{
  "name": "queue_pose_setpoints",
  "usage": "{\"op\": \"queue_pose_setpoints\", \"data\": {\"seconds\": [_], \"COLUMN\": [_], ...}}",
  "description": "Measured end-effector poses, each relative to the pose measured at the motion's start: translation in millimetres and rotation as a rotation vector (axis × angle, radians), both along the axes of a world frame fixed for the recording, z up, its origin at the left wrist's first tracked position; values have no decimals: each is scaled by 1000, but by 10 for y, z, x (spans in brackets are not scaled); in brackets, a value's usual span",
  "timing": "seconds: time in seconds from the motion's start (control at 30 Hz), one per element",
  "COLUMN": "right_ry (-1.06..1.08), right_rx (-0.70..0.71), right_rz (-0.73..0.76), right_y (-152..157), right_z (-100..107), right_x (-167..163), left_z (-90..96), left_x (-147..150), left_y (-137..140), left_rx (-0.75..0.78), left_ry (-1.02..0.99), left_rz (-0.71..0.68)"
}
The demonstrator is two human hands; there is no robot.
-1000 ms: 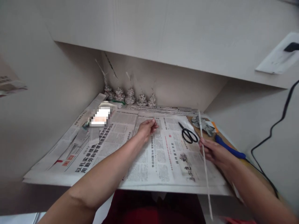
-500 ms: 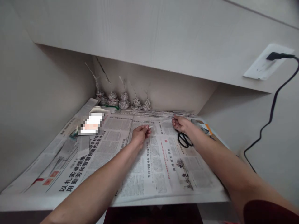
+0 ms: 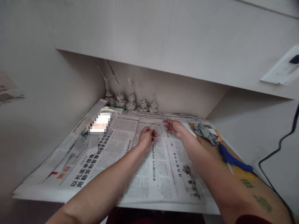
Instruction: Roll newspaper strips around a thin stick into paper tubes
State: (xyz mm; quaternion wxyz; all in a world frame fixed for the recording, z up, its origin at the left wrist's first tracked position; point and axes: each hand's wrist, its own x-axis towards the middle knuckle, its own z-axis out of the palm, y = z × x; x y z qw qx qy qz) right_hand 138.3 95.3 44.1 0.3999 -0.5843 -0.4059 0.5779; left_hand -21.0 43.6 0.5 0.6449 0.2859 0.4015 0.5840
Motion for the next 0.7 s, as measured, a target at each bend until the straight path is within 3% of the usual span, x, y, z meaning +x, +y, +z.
{"op": "queue_pose_setpoints", "data": {"seconds": [0.13, 0.23, 0.43, 0.6, 0.7], "right_ry": [-27, -77, -129, -128, -128], "right_rx": [157, 328, 482, 520, 528], "right_rz": [33, 32, 87, 105, 108], "right_y": [-391, -511, -494, -475, -452], "right_z": [-319, -513, -617, -661, -688], "right_x": [-58, -59, -34, -11, 2], "left_z": [5, 19, 11, 146, 297], "left_x": [-14, -45, -148, -577, -1059], "left_y": [17, 16, 74, 246, 255], "left_rx": [106, 186, 311, 450, 374], "left_ry": [58, 137, 342, 552, 983], "left_rz": [18, 28, 49, 383, 581]}}
